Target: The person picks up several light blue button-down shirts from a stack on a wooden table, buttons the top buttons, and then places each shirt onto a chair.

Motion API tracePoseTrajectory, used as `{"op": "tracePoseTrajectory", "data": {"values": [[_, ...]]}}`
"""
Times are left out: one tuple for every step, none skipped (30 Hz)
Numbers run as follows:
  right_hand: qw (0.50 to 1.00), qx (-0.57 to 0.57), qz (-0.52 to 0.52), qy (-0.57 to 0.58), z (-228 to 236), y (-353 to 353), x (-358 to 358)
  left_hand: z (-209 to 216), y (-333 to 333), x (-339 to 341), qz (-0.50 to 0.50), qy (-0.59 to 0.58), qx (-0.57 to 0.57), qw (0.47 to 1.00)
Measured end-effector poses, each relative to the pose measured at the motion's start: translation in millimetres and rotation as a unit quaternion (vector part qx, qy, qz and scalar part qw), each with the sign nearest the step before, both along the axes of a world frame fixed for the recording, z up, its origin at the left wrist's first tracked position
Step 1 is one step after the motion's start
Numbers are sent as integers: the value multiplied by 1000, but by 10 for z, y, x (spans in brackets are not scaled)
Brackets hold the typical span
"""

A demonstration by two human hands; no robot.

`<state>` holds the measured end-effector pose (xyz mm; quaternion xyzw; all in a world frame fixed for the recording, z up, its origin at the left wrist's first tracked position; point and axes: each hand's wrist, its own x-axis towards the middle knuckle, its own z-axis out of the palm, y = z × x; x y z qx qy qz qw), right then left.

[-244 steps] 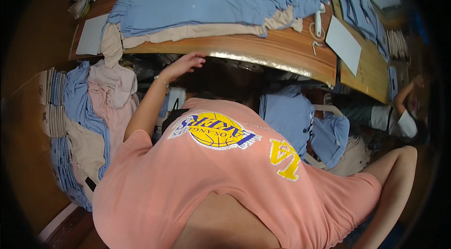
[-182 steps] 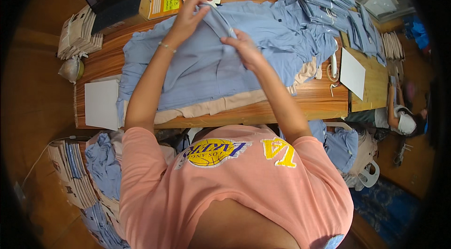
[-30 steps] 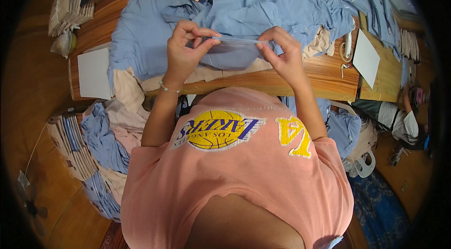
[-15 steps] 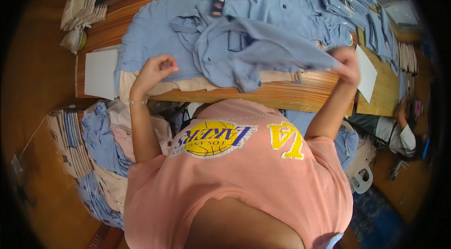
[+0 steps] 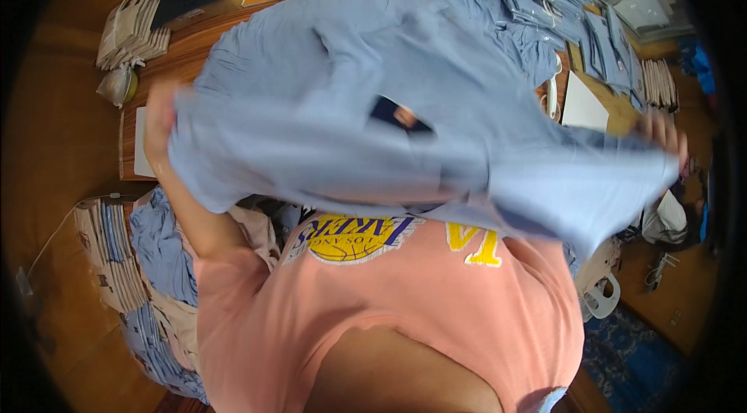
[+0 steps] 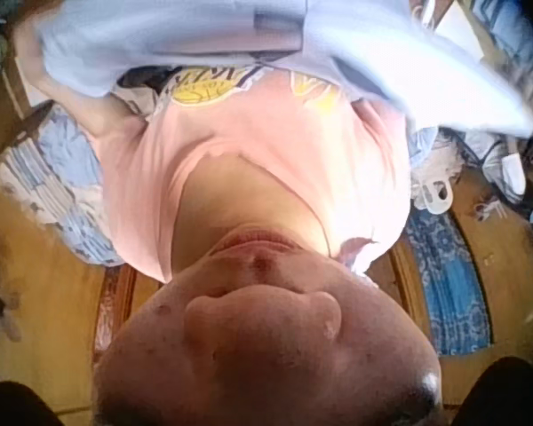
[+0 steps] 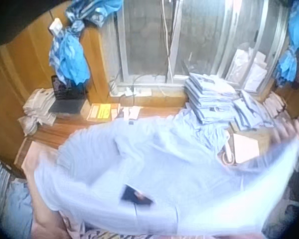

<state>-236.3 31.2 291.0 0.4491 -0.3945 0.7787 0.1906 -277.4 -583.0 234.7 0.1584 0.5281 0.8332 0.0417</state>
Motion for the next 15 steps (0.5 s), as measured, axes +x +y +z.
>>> {"op": "tracePoseTrajectory", "data": {"values": [[985, 23, -130, -110, 24, -136, -153, 263, 170, -152, 132, -8, -97, 986], [932, 54, -281, -221, -11, -180, -268, 344, 423, -498, 228, -45, -187, 955], [872, 169, -390, -244, -72, 137, -754, 423, 14, -1028, 22, 32, -395, 918], [776, 291, -492, -267, -186, 473, -1225, 291, 165, -1300, 125, 40, -422, 897], [765, 304, -492, -283, -405, 424, -1451, -12, 12, -1600, 197, 92, -403, 889], [750, 314, -498, -301, -621, 365, -1525, -145, 68, -1593, 260, 158, -473, 827], [763, 316, -491, -277, -681, 127, -1487, -193, 111, -1529, 325, 221, -535, 747], [776, 316, -485, -250, -683, -137, -1346, -234, 127, -1456, 385, 282, -587, 654], [766, 345, -455, -296, -759, -202, -1201, -352, 148, -1360, 331, 225, -536, 744], [765, 359, -421, -330, -945, -179, -1054, -588, 241, -1290, 316, 201, -505, 778], [766, 369, -382, -362, -1120, -195, -926, -825, 277, -1151, 308, 160, -474, 810], [739, 403, -362, -400, -1315, -346, -840, -954, 227, -925, 269, 73, -530, 801], [749, 377, -330, -433, -1589, -378, -739, -1105, 214, -753, 217, -10, -574, 789], [751, 371, -331, -434, -1799, -469, -673, -1364, 124, -630, 203, -50, -576, 790], [742, 366, -361, -430, -2061, -469, -644, -1626, 89, -577, 188, -85, -576, 791]]}}
